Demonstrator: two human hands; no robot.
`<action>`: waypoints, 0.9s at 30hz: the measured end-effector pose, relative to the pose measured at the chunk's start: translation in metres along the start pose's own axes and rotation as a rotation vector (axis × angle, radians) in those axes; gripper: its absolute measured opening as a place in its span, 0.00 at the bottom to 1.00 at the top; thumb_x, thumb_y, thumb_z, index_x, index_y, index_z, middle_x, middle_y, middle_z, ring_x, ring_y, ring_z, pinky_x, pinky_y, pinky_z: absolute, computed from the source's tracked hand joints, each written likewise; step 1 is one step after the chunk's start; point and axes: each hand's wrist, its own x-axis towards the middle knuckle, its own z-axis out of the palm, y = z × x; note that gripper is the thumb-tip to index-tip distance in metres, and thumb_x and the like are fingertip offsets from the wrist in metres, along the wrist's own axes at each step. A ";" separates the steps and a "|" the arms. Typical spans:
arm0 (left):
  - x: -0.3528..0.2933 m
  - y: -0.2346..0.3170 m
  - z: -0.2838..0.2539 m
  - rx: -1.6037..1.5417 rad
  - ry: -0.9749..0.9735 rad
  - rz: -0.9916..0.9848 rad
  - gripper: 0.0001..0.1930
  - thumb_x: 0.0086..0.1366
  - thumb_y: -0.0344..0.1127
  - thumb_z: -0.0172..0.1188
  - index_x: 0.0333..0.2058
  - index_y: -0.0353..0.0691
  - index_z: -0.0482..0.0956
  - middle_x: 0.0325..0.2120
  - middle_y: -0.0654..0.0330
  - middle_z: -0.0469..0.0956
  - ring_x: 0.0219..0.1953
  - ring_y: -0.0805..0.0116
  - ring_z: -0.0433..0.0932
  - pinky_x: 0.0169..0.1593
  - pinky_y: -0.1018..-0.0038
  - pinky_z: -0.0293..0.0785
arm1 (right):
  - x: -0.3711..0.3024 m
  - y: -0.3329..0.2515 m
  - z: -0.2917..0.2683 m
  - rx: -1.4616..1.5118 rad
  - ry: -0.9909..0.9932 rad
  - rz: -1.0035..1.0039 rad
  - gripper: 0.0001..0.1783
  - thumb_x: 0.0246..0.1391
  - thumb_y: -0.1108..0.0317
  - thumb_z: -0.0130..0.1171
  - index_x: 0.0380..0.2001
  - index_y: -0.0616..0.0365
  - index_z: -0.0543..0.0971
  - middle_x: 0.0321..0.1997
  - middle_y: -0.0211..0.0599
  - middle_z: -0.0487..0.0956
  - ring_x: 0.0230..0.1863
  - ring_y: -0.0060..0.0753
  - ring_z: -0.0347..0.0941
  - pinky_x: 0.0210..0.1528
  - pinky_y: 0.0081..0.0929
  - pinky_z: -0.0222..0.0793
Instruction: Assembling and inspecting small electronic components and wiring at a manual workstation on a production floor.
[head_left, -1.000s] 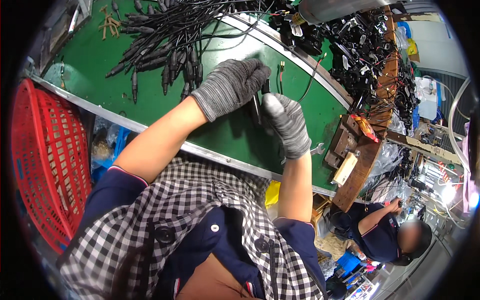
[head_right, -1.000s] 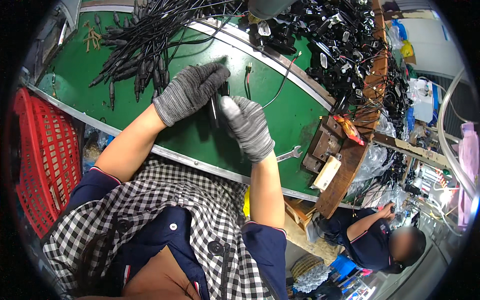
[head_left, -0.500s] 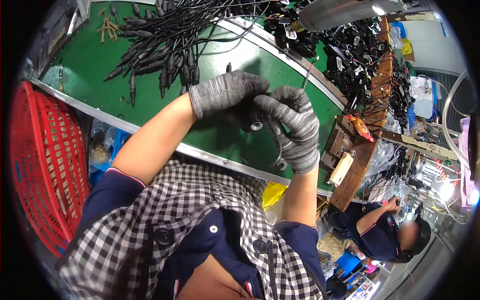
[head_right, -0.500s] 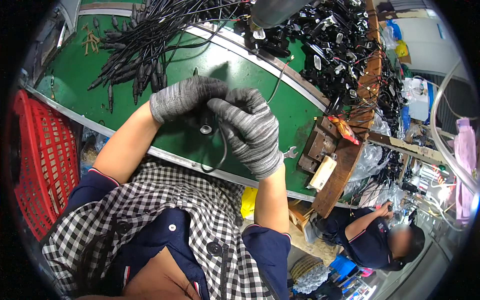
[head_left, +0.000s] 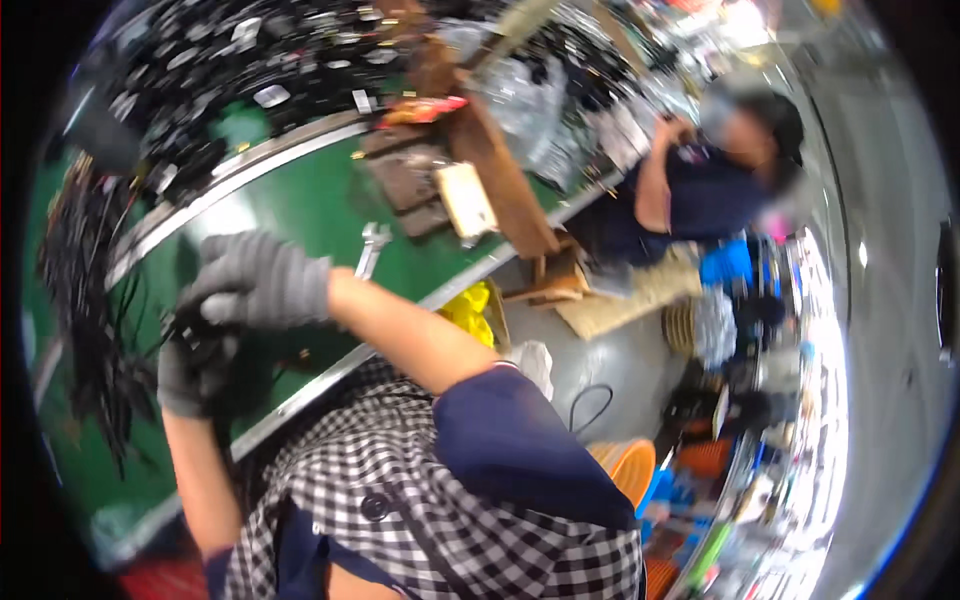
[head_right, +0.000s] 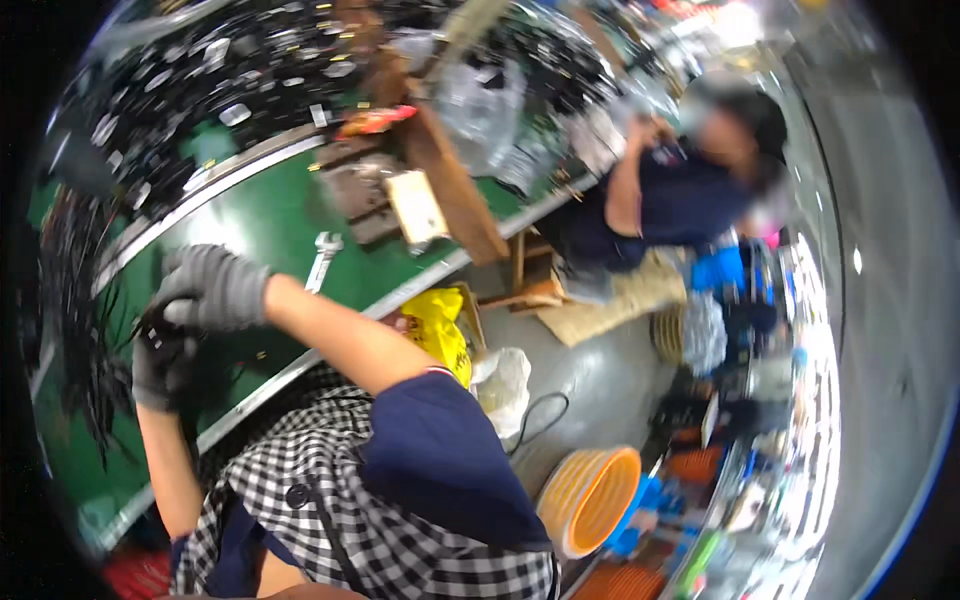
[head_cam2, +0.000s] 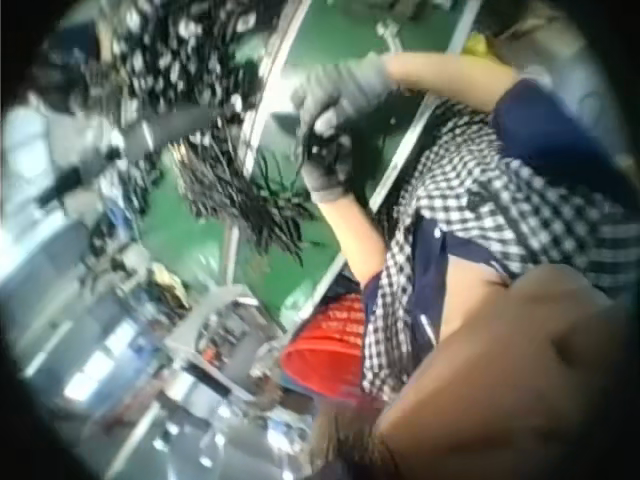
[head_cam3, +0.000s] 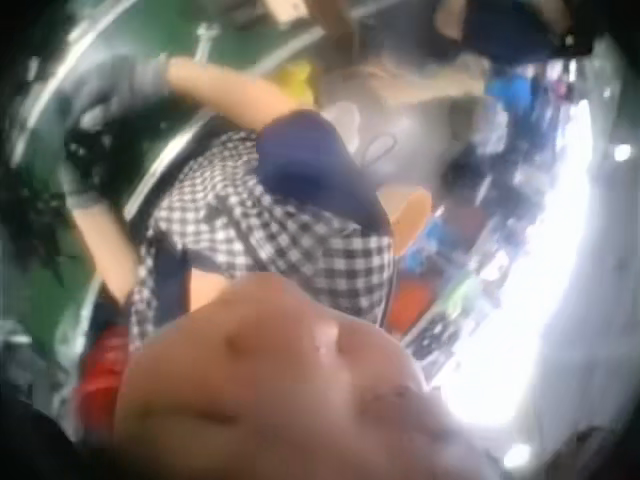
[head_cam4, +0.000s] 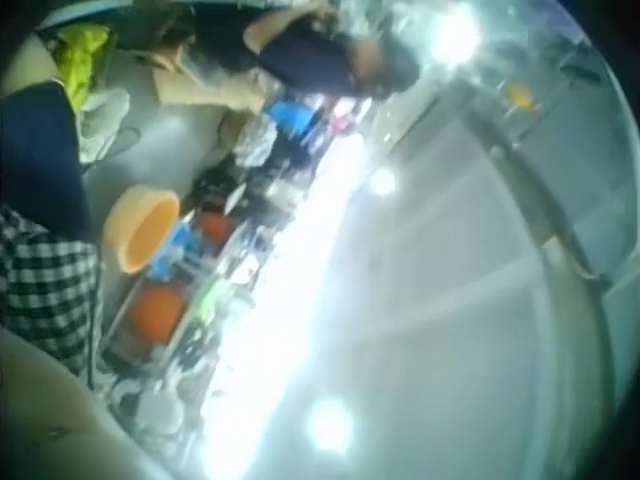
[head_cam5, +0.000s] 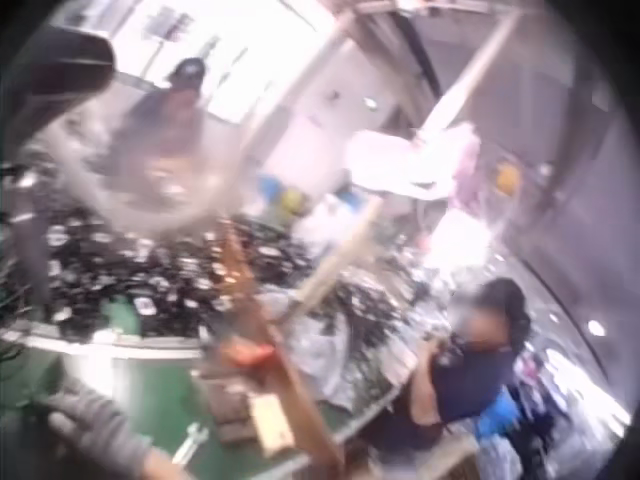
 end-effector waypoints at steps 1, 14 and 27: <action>0.002 -0.002 0.000 0.111 0.019 0.064 0.22 0.58 0.36 0.52 0.52 0.41 0.65 0.48 0.59 0.69 0.47 0.67 0.70 0.47 0.70 0.70 | -0.001 0.002 0.005 0.000 0.030 -0.014 0.14 0.44 0.61 0.55 0.34 0.54 0.79 0.33 0.42 0.74 0.37 0.46 0.70 0.41 0.38 0.66; 0.010 -0.031 -0.046 0.157 0.051 0.105 0.16 0.62 0.27 0.48 0.49 0.37 0.67 0.44 0.59 0.71 0.43 0.69 0.71 0.43 0.76 0.71 | 0.002 0.011 -0.001 0.158 -0.048 0.117 0.10 0.38 0.63 0.54 0.26 0.57 0.77 0.27 0.44 0.75 0.33 0.49 0.71 0.36 0.42 0.66; 0.009 -0.010 -0.026 0.046 0.345 0.014 0.20 0.66 0.30 0.44 0.57 0.35 0.61 0.54 0.56 0.64 0.50 0.64 0.68 0.50 0.73 0.68 | -0.018 0.041 0.049 -0.024 0.496 0.219 0.11 0.44 0.62 0.54 0.23 0.59 0.77 0.26 0.45 0.77 0.31 0.50 0.73 0.35 0.40 0.68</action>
